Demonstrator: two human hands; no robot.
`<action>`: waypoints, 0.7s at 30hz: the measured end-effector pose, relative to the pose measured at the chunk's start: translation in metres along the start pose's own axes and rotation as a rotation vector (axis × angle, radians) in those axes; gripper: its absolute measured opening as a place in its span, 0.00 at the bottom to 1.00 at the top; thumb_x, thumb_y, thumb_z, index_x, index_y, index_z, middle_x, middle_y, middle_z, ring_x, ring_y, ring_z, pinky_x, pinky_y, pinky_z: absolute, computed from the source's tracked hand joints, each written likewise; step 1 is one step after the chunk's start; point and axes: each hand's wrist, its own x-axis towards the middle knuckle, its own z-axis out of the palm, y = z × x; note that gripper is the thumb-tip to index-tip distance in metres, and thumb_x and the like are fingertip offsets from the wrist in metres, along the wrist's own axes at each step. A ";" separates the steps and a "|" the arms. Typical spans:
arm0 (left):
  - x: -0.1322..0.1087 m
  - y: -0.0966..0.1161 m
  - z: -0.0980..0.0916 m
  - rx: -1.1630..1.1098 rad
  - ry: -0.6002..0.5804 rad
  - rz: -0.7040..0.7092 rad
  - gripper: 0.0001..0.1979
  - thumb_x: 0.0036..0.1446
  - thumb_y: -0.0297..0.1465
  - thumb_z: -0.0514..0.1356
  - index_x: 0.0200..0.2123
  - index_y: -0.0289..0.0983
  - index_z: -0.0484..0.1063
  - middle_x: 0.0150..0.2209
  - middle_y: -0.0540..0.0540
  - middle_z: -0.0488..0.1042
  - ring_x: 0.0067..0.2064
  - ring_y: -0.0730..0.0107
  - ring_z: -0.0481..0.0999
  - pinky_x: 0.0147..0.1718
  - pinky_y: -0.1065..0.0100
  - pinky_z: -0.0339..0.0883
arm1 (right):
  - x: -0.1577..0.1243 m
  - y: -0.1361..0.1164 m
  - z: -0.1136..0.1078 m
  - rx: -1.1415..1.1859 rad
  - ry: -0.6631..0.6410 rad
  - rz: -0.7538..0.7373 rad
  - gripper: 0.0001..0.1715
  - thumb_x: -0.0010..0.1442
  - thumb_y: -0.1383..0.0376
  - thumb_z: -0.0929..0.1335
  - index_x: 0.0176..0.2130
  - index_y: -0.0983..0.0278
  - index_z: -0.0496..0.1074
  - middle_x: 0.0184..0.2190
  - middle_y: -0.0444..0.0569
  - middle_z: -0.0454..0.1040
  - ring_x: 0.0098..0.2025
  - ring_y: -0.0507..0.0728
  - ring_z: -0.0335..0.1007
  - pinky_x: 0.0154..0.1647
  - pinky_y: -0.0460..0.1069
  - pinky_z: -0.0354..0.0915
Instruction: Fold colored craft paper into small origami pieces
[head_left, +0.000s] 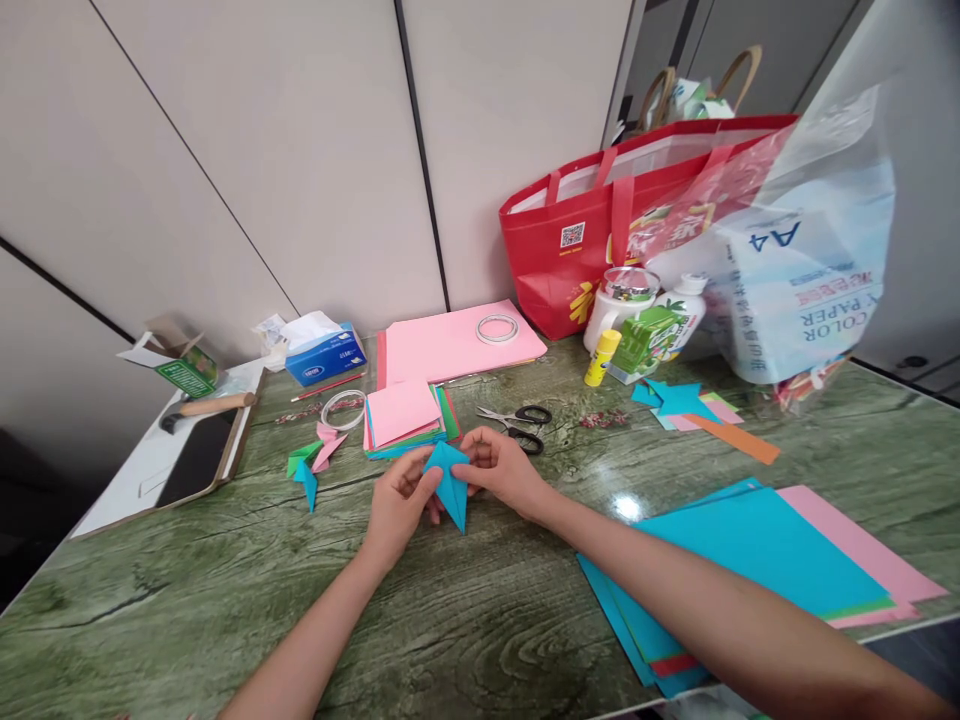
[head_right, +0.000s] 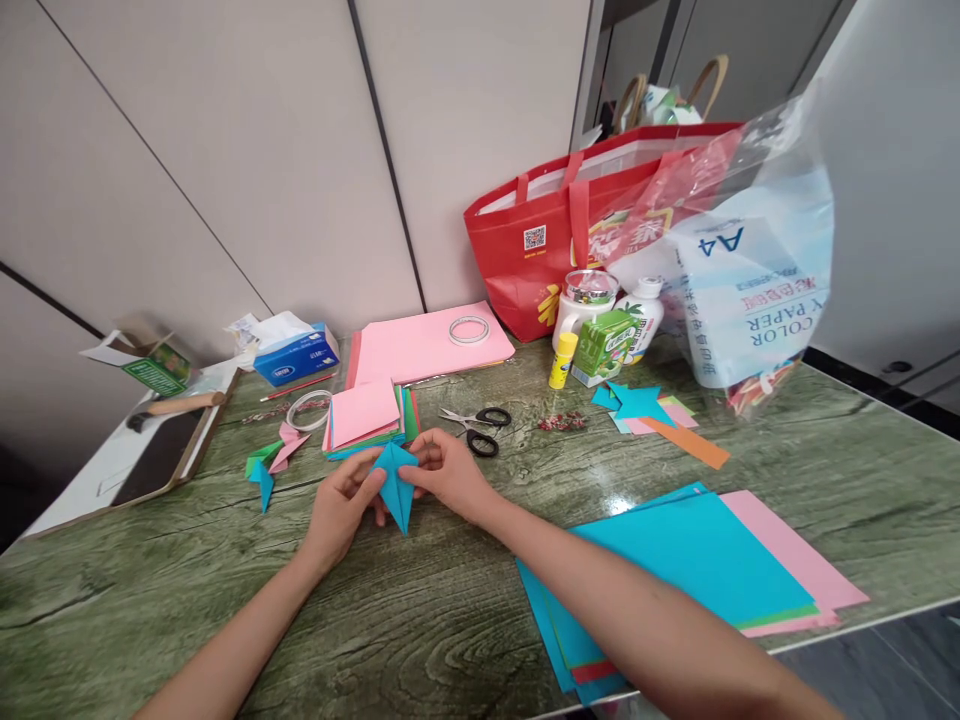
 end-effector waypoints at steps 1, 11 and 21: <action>0.000 0.001 0.001 -0.022 0.018 0.025 0.15 0.47 0.36 0.61 0.38 0.36 0.67 0.22 0.52 0.72 0.18 0.76 0.69 0.13 0.75 0.63 | 0.000 0.000 0.000 0.002 -0.001 -0.013 0.20 0.40 0.60 0.73 0.30 0.64 0.62 0.20 0.38 0.67 0.20 0.47 0.63 0.20 0.43 0.65; 0.000 -0.002 0.001 0.093 0.224 0.096 0.10 0.38 0.32 0.66 0.27 0.35 0.74 0.23 0.51 0.72 0.18 0.77 0.67 0.17 0.74 0.66 | -0.002 -0.001 0.001 -0.087 0.030 -0.090 0.13 0.43 0.61 0.71 0.30 0.65 0.70 0.22 0.41 0.67 0.23 0.48 0.64 0.22 0.44 0.66; -0.002 0.003 0.004 0.104 0.220 0.097 0.09 0.38 0.32 0.66 0.27 0.35 0.76 0.27 0.48 0.74 0.23 0.74 0.68 0.20 0.72 0.69 | 0.002 0.004 -0.004 -0.142 0.060 -0.141 0.15 0.39 0.61 0.73 0.29 0.66 0.73 0.24 0.44 0.73 0.26 0.51 0.67 0.29 0.47 0.65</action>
